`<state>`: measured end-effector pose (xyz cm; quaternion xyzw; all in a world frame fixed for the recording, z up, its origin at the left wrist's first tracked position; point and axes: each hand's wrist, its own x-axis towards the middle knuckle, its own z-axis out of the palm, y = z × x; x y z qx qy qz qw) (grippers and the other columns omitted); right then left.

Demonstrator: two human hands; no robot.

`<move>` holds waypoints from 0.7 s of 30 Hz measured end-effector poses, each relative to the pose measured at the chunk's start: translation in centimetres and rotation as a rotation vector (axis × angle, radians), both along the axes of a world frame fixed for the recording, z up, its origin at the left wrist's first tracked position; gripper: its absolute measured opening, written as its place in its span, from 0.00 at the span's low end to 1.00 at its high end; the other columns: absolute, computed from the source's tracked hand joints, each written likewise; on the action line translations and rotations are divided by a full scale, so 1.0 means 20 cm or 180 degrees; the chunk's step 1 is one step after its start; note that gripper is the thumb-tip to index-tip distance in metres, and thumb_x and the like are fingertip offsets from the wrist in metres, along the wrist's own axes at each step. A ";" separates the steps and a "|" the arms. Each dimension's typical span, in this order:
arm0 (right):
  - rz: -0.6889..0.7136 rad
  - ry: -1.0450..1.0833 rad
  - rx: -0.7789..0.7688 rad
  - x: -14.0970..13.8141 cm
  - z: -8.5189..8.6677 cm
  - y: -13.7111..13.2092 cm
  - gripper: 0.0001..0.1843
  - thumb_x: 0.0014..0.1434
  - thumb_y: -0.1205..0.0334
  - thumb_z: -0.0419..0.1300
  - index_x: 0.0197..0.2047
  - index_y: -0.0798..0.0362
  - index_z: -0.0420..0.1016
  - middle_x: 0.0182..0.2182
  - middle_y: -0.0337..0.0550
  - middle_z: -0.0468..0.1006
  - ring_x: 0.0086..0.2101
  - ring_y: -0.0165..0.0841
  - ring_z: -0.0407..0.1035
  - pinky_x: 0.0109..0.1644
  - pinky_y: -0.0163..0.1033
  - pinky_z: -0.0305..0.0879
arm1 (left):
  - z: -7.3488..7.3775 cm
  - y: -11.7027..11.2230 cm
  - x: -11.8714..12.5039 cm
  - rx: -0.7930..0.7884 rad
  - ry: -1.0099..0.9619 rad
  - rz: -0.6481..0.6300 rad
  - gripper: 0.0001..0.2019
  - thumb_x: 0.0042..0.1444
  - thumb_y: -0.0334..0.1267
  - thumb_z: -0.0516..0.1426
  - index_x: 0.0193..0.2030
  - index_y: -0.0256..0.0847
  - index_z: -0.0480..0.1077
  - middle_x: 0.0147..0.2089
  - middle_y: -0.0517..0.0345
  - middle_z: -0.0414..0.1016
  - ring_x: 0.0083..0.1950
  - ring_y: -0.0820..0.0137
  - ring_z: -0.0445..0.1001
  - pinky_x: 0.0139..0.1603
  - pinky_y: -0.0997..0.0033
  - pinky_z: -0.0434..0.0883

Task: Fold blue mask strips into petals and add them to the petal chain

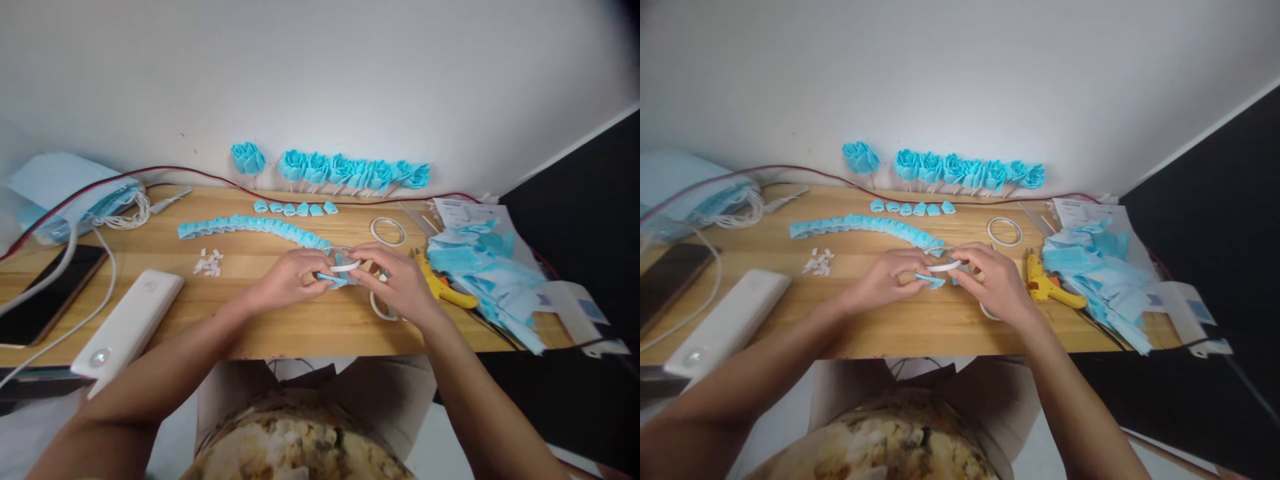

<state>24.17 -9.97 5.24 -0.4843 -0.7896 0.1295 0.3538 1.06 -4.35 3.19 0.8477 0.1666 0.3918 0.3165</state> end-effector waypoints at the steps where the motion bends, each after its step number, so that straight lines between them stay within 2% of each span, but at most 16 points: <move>1: -0.0007 0.0070 0.0003 0.00 -0.01 0.00 0.09 0.65 0.59 0.63 0.47 0.49 0.79 0.46 0.46 0.84 0.44 0.37 0.78 0.40 0.39 0.74 | 0.00 0.00 0.00 0.0038 0.0021 -0.0004 0.04 0.61 0.33 0.60 0.34 0.40 0.75 0.38 0.53 0.84 0.41 0.67 0.81 0.46 0.67 0.75; 5: -0.0212 0.0309 0.0029 -0.01 -0.04 -0.01 0.08 0.65 0.61 0.63 0.47 0.49 0.80 0.44 0.44 0.84 0.36 0.33 0.78 0.36 0.37 0.74 | -0.01 0.01 0.00 0.0009 -0.0012 0.0020 0.04 0.60 0.31 0.60 0.35 0.40 0.75 0.38 0.53 0.84 0.41 0.68 0.82 0.45 0.69 0.75; 8: -0.0420 0.0356 0.0185 -0.03 -0.05 -0.01 0.08 0.65 0.62 0.62 0.47 0.49 0.80 0.45 0.45 0.84 0.36 0.33 0.79 0.35 0.37 0.74 | -0.01 0.01 0.00 -0.0104 -0.0034 0.0078 0.04 0.60 0.31 0.60 0.35 0.40 0.76 0.39 0.53 0.84 0.41 0.68 0.82 0.45 0.70 0.75; 15: -0.0654 -0.0316 0.0929 -0.08 -0.04 -0.03 0.08 0.67 0.67 0.58 0.42 0.49 0.79 0.40 0.45 0.85 0.42 0.36 0.79 0.48 0.42 0.73 | -0.02 0.02 0.00 -0.0188 -0.0038 0.0102 0.05 0.60 0.30 0.59 0.34 0.38 0.76 0.40 0.51 0.84 0.39 0.69 0.81 0.41 0.71 0.74; 18: -0.0807 -0.0196 0.0687 -0.09 -0.04 -0.04 0.08 0.66 0.66 0.57 0.40 0.49 0.78 0.39 0.45 0.84 0.42 0.37 0.78 0.46 0.42 0.73 | -0.02 0.02 0.00 -0.0246 -0.0035 0.0103 0.05 0.60 0.31 0.59 0.33 0.39 0.76 0.38 0.52 0.83 0.37 0.70 0.79 0.39 0.72 0.73; 21: -0.1170 0.0563 0.0056 -0.09 -0.04 -0.02 0.07 0.64 0.62 0.57 0.35 0.49 0.75 0.34 0.42 0.82 0.33 0.33 0.75 0.35 0.38 0.71 | -0.02 0.02 0.00 -0.0430 -0.0042 0.0174 0.06 0.60 0.34 0.59 0.31 0.39 0.75 0.34 0.54 0.81 0.34 0.71 0.77 0.36 0.72 0.72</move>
